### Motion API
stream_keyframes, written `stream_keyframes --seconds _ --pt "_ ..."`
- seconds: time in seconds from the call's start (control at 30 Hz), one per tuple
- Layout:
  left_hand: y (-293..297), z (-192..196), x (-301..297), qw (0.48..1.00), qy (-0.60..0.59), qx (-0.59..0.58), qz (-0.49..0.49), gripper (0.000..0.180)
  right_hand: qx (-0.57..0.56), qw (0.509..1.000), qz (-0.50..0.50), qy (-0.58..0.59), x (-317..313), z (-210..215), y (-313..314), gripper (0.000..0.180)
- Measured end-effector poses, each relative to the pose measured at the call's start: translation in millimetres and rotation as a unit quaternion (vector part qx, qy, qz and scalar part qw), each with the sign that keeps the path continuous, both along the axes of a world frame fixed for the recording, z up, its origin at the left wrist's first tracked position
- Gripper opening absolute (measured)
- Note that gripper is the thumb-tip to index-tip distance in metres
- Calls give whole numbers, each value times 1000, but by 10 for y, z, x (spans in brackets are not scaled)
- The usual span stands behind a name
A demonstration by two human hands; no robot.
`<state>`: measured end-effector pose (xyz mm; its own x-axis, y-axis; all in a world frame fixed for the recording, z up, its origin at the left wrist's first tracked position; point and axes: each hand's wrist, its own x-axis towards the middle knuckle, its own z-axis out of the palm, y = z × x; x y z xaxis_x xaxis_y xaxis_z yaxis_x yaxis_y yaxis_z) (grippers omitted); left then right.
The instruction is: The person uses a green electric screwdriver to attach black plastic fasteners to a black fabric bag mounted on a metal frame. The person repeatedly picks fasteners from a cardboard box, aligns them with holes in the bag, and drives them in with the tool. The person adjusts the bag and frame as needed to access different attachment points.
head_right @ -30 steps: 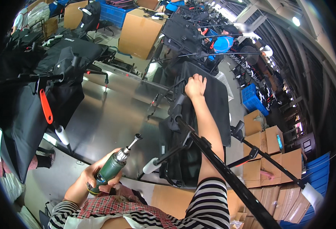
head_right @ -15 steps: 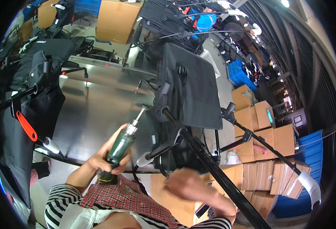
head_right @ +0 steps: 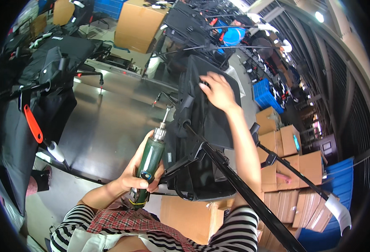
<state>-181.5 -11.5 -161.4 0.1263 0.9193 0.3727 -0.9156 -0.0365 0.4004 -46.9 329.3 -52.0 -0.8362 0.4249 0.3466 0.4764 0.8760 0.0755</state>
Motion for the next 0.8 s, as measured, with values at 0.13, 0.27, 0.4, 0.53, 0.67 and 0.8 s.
stream_keyframes --seconds 0.13,0.27,0.4,0.53,0.67,0.8 --pt "-74 54 56 998 36 -2 57 122 65 952 -50 -294 -411 -472 368 33" --pt "-263 97 109 993 55 -7 105 122 254 947 21 -197 -191 422 -163 22" --pt "-533 225 188 986 56 0 160 123 390 917 -37 71 527 1801 -1691 62" --pt "-776 442 357 981 41 50 185 122 21 983 -152 -100 1938 2092 -2830 97" --pt "-1062 575 492 964 54 74 250 124 -176 933 57 -308 2475 1031 -3435 104" --pt "-1279 549 663 965 56 103 236 109 -531 809 -139 -211 2506 -16 -3421 103"
